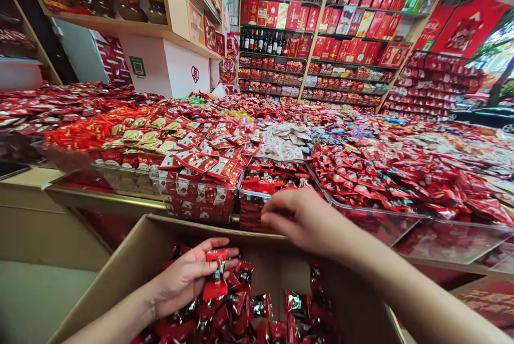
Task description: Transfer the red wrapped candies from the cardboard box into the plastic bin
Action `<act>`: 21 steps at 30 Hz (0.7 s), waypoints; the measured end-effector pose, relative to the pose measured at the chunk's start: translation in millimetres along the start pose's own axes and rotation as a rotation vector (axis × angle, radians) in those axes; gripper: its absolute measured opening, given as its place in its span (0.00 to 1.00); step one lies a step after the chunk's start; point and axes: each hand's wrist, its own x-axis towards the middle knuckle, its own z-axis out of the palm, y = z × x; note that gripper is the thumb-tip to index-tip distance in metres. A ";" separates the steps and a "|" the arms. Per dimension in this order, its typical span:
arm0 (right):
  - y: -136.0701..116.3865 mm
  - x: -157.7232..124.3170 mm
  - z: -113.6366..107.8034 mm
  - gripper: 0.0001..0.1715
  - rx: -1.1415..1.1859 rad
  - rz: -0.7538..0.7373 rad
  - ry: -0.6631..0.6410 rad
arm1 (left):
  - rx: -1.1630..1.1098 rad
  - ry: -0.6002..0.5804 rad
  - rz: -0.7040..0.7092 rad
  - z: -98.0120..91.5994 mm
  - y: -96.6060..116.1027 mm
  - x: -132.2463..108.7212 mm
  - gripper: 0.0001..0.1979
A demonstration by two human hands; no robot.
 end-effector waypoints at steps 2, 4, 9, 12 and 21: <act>-13.6 -13.4 43.0 0.12 0.204 0.074 -0.098 | -0.037 -0.001 0.050 5.6 1.6 -0.3 0.17; -16.1 -19.5 86.6 0.13 0.371 0.181 -0.140 | -0.049 -0.003 0.112 10.4 0.3 -0.6 0.17; -4.5 -16.1 143.1 0.17 0.911 0.353 -0.264 | -0.008 0.008 0.183 18.6 -3.2 -1.7 0.18; -3.9 -15.1 142.0 0.16 1.049 0.401 -0.224 | -0.033 -0.003 0.175 20.0 -0.8 -2.3 0.20; -6.4 -21.0 124.1 0.08 -0.042 -0.133 0.072 | 0.012 0.147 -0.046 17.6 -3.8 -6.1 0.14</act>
